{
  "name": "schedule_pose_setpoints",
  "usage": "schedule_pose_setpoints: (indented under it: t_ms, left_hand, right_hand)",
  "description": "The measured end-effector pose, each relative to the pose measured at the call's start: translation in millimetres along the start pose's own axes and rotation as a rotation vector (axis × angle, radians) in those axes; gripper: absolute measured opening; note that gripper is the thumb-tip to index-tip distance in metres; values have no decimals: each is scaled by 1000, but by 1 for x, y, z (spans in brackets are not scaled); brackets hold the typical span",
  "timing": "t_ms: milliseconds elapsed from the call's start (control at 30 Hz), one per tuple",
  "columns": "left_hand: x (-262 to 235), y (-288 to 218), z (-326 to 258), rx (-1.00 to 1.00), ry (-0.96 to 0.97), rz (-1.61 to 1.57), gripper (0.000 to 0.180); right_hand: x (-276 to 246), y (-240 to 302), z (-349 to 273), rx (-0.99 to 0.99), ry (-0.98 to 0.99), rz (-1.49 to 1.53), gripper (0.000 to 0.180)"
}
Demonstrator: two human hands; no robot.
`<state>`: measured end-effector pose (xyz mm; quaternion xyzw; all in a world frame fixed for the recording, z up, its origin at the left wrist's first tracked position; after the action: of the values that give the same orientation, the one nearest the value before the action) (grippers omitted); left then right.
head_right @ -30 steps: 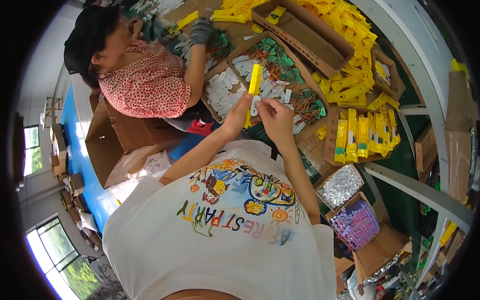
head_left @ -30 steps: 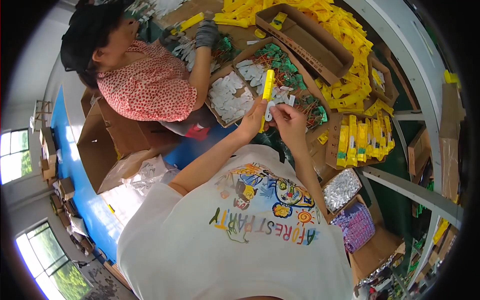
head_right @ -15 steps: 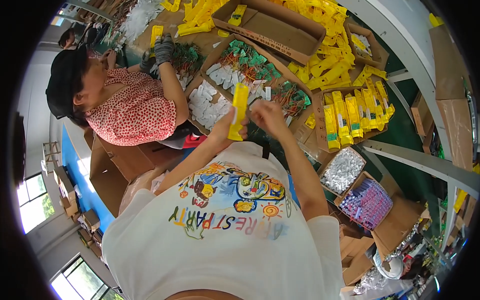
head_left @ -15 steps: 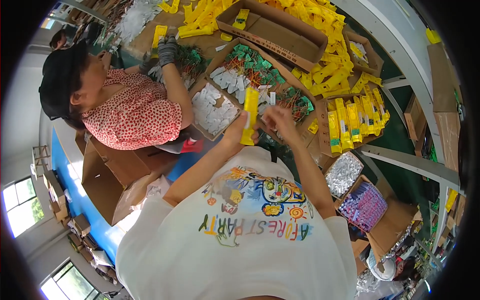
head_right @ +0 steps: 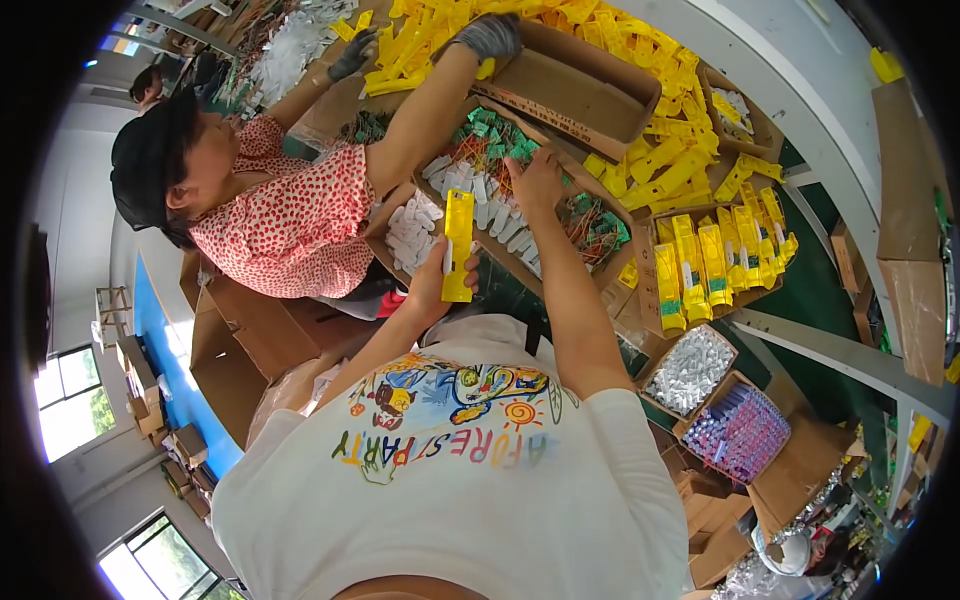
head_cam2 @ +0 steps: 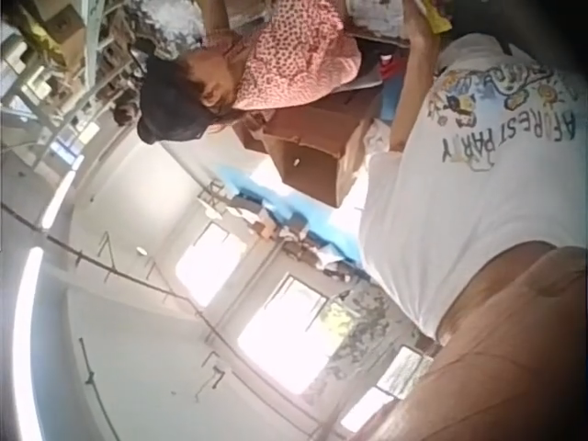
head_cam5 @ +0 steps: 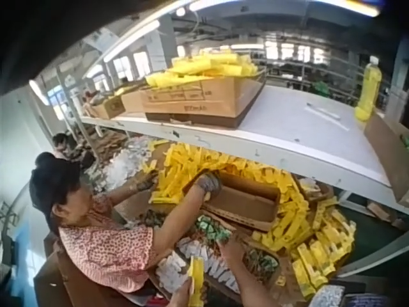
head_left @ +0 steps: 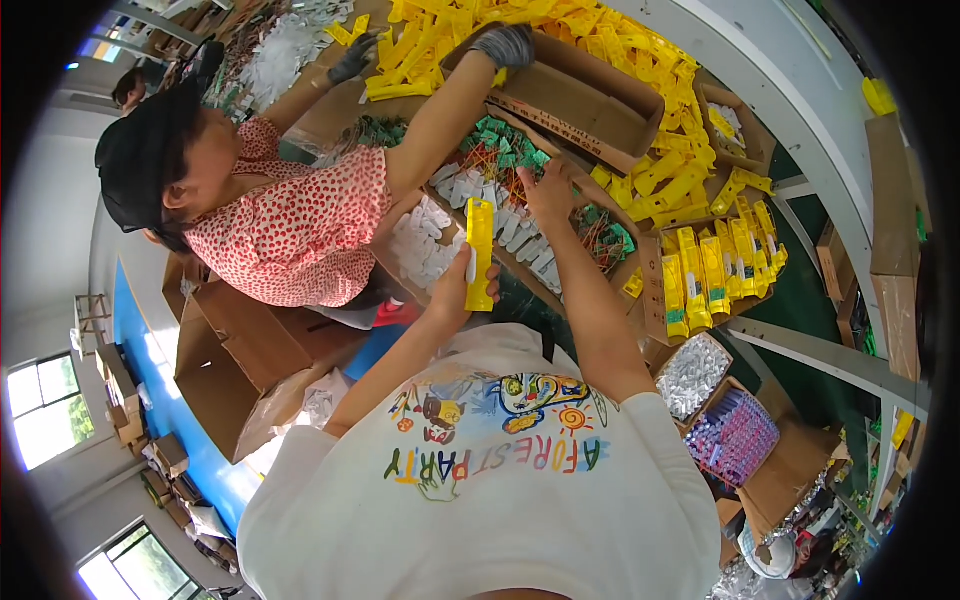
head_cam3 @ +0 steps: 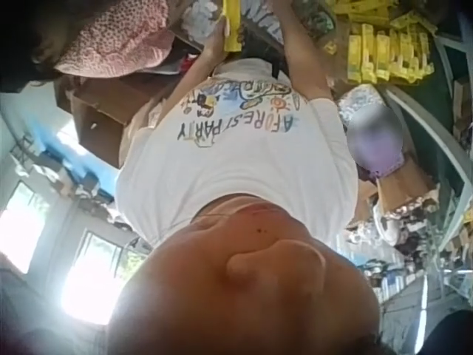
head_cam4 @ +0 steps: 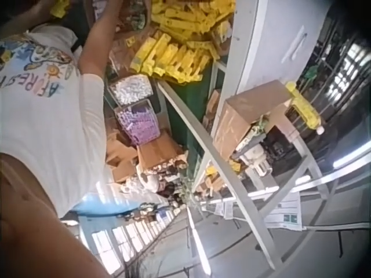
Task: Manually assembling yellow plastic solar lighting components at a factory production line.
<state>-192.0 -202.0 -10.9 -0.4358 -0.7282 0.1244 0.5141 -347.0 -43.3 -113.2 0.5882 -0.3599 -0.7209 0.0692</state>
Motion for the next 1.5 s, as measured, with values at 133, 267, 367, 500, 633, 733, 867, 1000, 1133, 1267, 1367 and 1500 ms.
schedule_pose_setpoints:
  t_ms: [133,267,367,500,633,733,867,1000,1133,1267,1367,1500]
  left_hand:
    - [13,-11,0,46,-23,-11,38]
    - [12,-22,8,275,-58,483,33]
    - [39,-29,16,434,-57,772,33]
    - [92,-44,33,694,40,1023,40]
    - [122,-46,32,768,186,1108,43]
    - [130,-43,26,779,205,1121,39]
    - [137,-52,13,1008,233,1302,45]
    - [147,-63,0,1261,422,1481,50]
    - [133,-63,8,693,121,1054,41]
    - [124,-47,12,444,41,448,39]
    - [126,-39,6,482,43,426,44]
    - [135,-39,-4,570,53,554,47]
  right_hand:
    - [-30,-3,13,79,488,97,47]
    - [-90,-21,-12,46,369,788,26]
    - [-115,-44,-31,233,498,1301,19]
    - [-164,-11,-52,231,488,1408,18]
    - [-181,-5,-72,260,465,1213,18]
    - [-180,-16,-75,240,532,1231,22]
    - [-181,-10,-75,137,605,1465,37]
    - [-186,-3,-83,189,1288,1850,40]
    - [-214,17,-77,-151,677,819,22]
    - [-213,10,-79,-22,689,922,22]
    - [-209,8,-83,-151,484,966,24]
    - [-215,13,-87,-254,285,939,27]
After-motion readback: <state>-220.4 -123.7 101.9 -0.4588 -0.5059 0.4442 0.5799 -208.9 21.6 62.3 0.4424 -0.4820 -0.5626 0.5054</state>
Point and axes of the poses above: each hand's wrist, its own z-axis towards the middle knuckle, its own x-axis out of the palm, y = z × x, the point moved 3 cm from there along z, towards the middle knuckle, and after that the axes turned 10 degrees about x, right-handed, at the moved point
